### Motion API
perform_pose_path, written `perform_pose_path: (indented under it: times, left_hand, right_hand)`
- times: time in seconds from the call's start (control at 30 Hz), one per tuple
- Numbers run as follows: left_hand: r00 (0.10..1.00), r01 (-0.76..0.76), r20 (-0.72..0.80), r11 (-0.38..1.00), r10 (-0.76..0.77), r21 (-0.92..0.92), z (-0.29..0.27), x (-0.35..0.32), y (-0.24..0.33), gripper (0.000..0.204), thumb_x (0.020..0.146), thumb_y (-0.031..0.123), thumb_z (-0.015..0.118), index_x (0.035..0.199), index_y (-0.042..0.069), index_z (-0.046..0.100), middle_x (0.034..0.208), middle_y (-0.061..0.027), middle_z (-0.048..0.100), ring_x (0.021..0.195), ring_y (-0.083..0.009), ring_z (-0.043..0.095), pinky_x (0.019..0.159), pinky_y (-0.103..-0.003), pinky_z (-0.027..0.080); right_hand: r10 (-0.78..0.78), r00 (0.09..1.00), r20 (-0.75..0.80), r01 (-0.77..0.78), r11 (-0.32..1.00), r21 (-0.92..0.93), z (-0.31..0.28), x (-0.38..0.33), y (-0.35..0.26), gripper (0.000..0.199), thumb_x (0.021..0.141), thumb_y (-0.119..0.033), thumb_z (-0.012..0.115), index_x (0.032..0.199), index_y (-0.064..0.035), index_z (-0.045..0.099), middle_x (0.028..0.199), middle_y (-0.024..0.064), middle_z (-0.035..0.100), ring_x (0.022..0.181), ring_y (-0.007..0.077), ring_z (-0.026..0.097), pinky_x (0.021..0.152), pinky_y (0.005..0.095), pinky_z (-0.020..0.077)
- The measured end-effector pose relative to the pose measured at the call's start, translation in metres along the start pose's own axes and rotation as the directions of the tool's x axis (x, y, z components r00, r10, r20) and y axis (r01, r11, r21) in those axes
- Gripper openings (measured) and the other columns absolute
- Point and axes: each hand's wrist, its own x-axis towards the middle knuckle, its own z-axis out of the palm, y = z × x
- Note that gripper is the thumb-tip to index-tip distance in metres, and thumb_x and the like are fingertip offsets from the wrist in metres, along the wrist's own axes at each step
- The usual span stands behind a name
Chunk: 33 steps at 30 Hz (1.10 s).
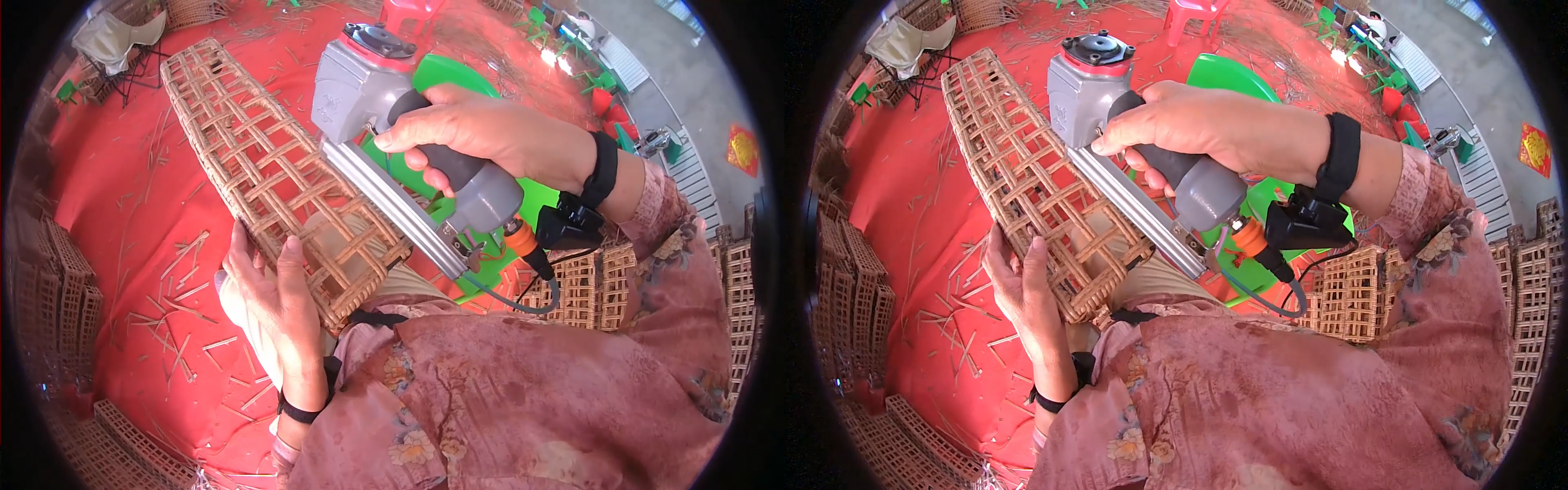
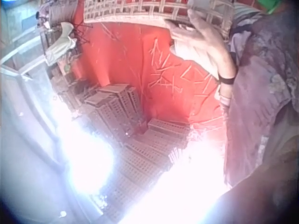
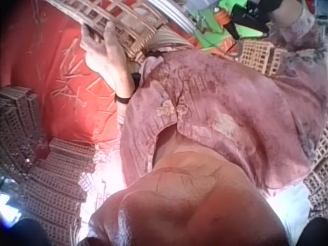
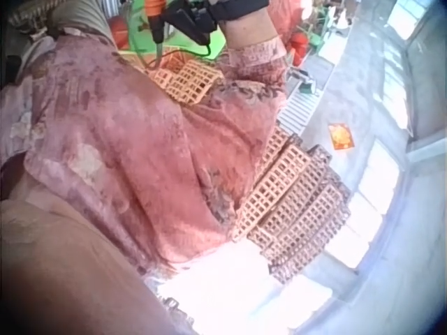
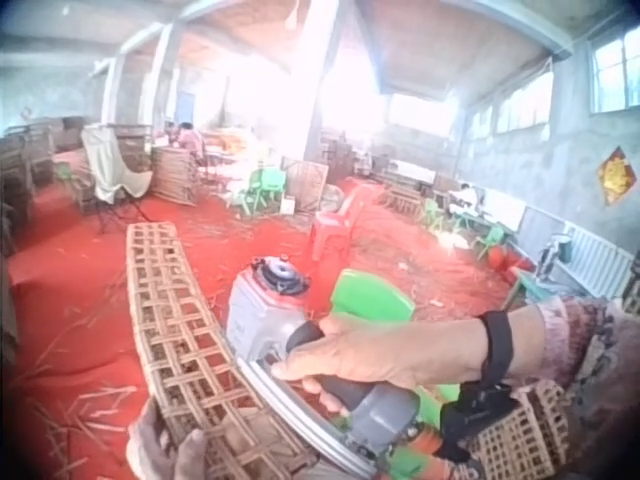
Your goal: Assembling and stapling bamboo lattice structures to form cages or crates using a pneumatic stapler.
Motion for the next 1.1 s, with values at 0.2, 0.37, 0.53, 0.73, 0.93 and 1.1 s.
perform_pose_path:
  times: [0.2,0.37,0.53,0.73,0.93,1.1]
  left_hand:
    - [0.996,0.086,-0.005,0.995,-0.086,-0.052,0.001,-0.003,0.007,0.063,0.092,0.016,0.064,0.143,-0.007,0.036,0.126,-0.0166,0.043,0.118,-0.0282,0.051,0.097,-0.037,0.047]
    - [0.998,0.047,-0.029,0.998,-0.049,-0.044,0.001,-0.004,0.005,0.061,0.091,0.016,0.065,0.141,-0.006,0.038,0.126,-0.0174,0.043,0.113,-0.0293,0.053,0.091,-0.038,0.049]
    - [0.923,-0.294,-0.045,0.773,0.383,0.562,-0.012,0.016,0.021,0.043,0.09,0.02,0.068,0.125,-0.002,0.056,0.133,-0.0234,0.046,0.116,-0.0378,0.052,0.099,-0.045,0.041]
    - [0.804,-0.588,0.462,0.62,0.375,0.519,0.0,0.081,0.027,0.038,0.086,0.024,0.068,0.115,0.0,0.064,0.129,-0.0185,0.052,0.124,-0.0348,0.046,0.105,-0.046,0.034]
    - [0.665,-0.727,0.683,0.471,0.303,0.499,0.012,0.101,0.021,0.033,0.088,0.029,0.065,0.11,0.005,0.068,0.13,-0.0147,0.052,0.123,-0.0329,0.047,0.106,-0.047,0.031]
    - [0.646,-0.721,0.709,0.532,0.283,0.445,0.011,0.104,0.019,0.029,0.087,0.029,0.066,0.107,0.009,0.07,0.131,-0.0139,0.051,0.122,-0.0329,0.046,0.107,-0.048,0.03]
  right_hand:
    - [0.007,0.999,0.032,-0.004,0.997,-0.078,0.003,0.001,-0.014,0.033,0.088,-0.033,0.066,0.071,-0.0058,0.058,0.062,0.0008,0.054,0.054,0.01,0.052,0.053,0.0266,0.0431]
    - [-0.001,0.998,0.058,0.007,0.995,-0.098,0.0,0.004,-0.01,0.034,0.087,-0.034,0.068,0.07,-0.006,0.057,0.062,0.0006,0.054,0.053,0.0104,0.052,0.052,0.027,0.044]
    - [-0.047,0.997,0.056,0.045,0.998,0.032,-0.002,0.002,0.012,0.034,0.085,-0.033,0.071,0.069,-0.0064,0.056,0.06,0.0015,0.054,0.05,0.0117,0.054,0.049,0.0281,0.0463]
    - [-0.116,0.992,-0.043,0.123,0.971,0.203,-0.001,-0.022,0.037,0.038,0.085,-0.033,0.074,0.068,-0.0062,0.053,0.057,0.0046,0.056,0.048,0.0121,0.055,0.048,0.028,0.0476]
    - [-0.177,0.981,-0.078,0.191,0.955,0.227,-0.009,-0.04,0.064,0.038,0.084,-0.035,0.073,0.069,-0.0062,0.054,0.06,0.0022,0.055,0.05,0.0095,0.054,0.05,0.0254,0.0428]
    - [-0.142,0.986,-0.092,0.163,0.947,0.277,-0.002,-0.046,0.068,0.034,0.084,-0.033,0.073,0.073,-0.0064,0.055,0.065,0.0002,0.055,0.05,0.0093,0.054,0.049,0.0252,0.042]
